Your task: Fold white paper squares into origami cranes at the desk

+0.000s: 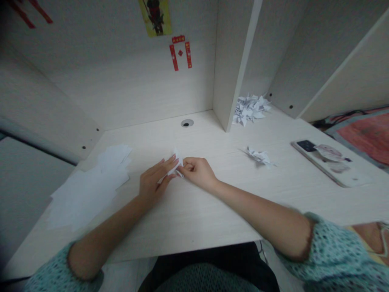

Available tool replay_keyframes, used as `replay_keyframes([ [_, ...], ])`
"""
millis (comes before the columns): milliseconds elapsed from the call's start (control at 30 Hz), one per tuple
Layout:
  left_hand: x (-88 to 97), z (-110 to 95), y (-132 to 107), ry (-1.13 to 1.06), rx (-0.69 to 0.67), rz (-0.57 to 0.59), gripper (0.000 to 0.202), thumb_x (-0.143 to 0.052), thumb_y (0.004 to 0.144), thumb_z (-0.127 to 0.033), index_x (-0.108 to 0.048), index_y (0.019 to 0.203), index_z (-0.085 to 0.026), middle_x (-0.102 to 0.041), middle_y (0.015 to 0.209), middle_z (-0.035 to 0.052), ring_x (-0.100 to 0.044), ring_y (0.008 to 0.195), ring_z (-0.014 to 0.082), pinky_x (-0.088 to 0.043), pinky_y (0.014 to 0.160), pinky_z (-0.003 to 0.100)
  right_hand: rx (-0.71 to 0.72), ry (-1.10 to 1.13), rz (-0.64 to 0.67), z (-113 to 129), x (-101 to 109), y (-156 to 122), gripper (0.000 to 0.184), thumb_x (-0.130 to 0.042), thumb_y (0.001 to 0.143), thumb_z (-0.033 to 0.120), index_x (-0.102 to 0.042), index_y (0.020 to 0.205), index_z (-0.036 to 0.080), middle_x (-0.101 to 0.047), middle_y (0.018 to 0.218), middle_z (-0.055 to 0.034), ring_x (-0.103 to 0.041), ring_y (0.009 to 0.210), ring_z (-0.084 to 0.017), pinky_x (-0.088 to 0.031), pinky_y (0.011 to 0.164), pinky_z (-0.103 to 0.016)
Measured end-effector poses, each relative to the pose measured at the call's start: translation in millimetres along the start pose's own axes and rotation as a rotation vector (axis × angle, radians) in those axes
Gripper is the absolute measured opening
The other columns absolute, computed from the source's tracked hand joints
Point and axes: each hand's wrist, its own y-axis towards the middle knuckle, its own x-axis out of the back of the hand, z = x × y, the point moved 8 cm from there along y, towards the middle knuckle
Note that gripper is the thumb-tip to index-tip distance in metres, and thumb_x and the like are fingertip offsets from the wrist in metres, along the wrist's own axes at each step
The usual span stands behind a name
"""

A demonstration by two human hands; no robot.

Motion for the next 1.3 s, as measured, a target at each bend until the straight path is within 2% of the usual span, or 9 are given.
replay_keyframes([
  [167, 4.0, -4, -1, 0.022, -0.057, -0.051, 0.037, -0.059, 0.085, -0.020, -0.055, 0.122, -0.022, -0.065, 0.119, 0.0072, -0.061, 0.110, 0.0169, -0.048, 0.098, 0.038, -0.004, -0.012, -0.014, 0, 1, 0, 0.033, -0.055, 0.081, 0.044, -0.054, 0.064, 0.016, -0.045, 0.050, 0.0052, -0.034, 0.045, -0.007, -0.025, 0.045, -0.020],
  [300, 3.3, -4, -2, 0.024, -0.077, -0.046, 0.040, -0.059, 0.085, -0.020, -0.053, 0.124, -0.021, -0.064, 0.120, 0.0083, -0.061, 0.110, 0.0176, -0.049, 0.098, 0.039, -0.013, -0.007, -0.012, -3, 1, 1, 0.035, -0.056, 0.080, 0.045, -0.050, 0.060, 0.017, -0.043, 0.048, 0.0057, -0.032, 0.044, -0.007, -0.023, 0.044, -0.020],
  [633, 3.9, -8, -1, 0.015, -0.124, -0.041, 0.034, -0.057, 0.086, -0.020, -0.057, 0.120, -0.022, -0.067, 0.115, 0.0064, -0.060, 0.112, 0.0180, -0.046, 0.100, 0.040, -0.052, 0.034, 0.015, -5, -3, 2, 0.034, -0.055, 0.080, 0.046, -0.056, 0.065, 0.016, -0.047, 0.049, 0.0043, -0.033, 0.045, -0.007, -0.025, 0.044, -0.020],
  [733, 5.1, -9, -1, -0.004, -0.146, -0.048, 0.034, -0.057, 0.085, -0.019, -0.058, 0.119, -0.022, -0.067, 0.115, 0.0065, -0.060, 0.111, 0.0175, -0.045, 0.100, 0.039, -0.041, 0.045, 0.039, -3, -4, 2, 0.031, -0.055, 0.079, 0.042, -0.056, 0.064, 0.016, -0.044, 0.047, 0.0056, -0.033, 0.044, -0.007, -0.024, 0.044, -0.020],
  [833, 8.1, -12, -2, -0.018, -0.180, -0.061, 0.035, -0.058, 0.085, -0.016, -0.058, 0.119, -0.022, -0.068, 0.114, 0.0064, -0.061, 0.111, 0.0168, -0.046, 0.100, 0.038, -0.025, 0.083, 0.096, 0, -7, 2, 0.025, -0.055, 0.078, 0.037, -0.058, 0.066, 0.016, -0.047, 0.049, 0.0056, -0.035, 0.045, -0.007, -0.026, 0.045, -0.020],
  [933, 10.8, -14, -3, -0.012, -0.220, -0.053, 0.034, -0.054, 0.087, -0.015, -0.057, 0.120, -0.024, -0.068, 0.114, 0.0051, -0.061, 0.111, 0.0161, -0.046, 0.099, 0.037, -0.025, 0.166, 0.194, 2, -12, 2, 0.020, -0.056, 0.075, 0.033, -0.060, 0.068, 0.015, -0.057, 0.057, 0.0022, -0.046, 0.051, -0.009, -0.033, 0.050, -0.021],
  [1067, 13.2, -21, -4, 0.014, -0.299, -0.047, 0.032, -0.048, 0.090, -0.018, -0.058, 0.119, -0.025, -0.069, 0.112, 0.0032, -0.061, 0.109, 0.0147, -0.047, 0.099, 0.034, -0.059, 0.290, 0.304, 5, -21, 0, 0.019, -0.061, 0.070, 0.034, -0.061, 0.068, 0.015, -0.063, 0.062, -0.0005, -0.056, 0.058, -0.012, -0.041, 0.057, -0.023],
  [1167, 12.6, -18, -2, 0.026, -0.250, -0.061, 0.032, -0.053, 0.088, -0.024, -0.057, 0.120, -0.024, -0.069, 0.111, 0.0039, -0.063, 0.106, 0.0157, -0.048, 0.098, 0.035, -0.068, 0.274, 0.264, 5, -19, 1, 0.023, -0.060, 0.073, 0.037, -0.061, 0.067, 0.015, -0.061, 0.059, 0.0007, -0.053, 0.054, -0.010, -0.039, 0.054, -0.022],
  [1300, 17.3, -4, -1, 0.109, -0.084, -0.177, 0.043, -0.068, 0.077, -0.035, -0.059, 0.117, -0.020, -0.070, 0.108, 0.0075, -0.067, 0.099, 0.0198, -0.052, 0.092, 0.037, -0.073, 0.193, 0.105, -1, -9, 3, 0.031, -0.059, 0.076, 0.042, -0.055, 0.061, 0.015, -0.051, 0.049, 0.0046, -0.037, 0.043, -0.006, -0.024, 0.044, -0.020],
])
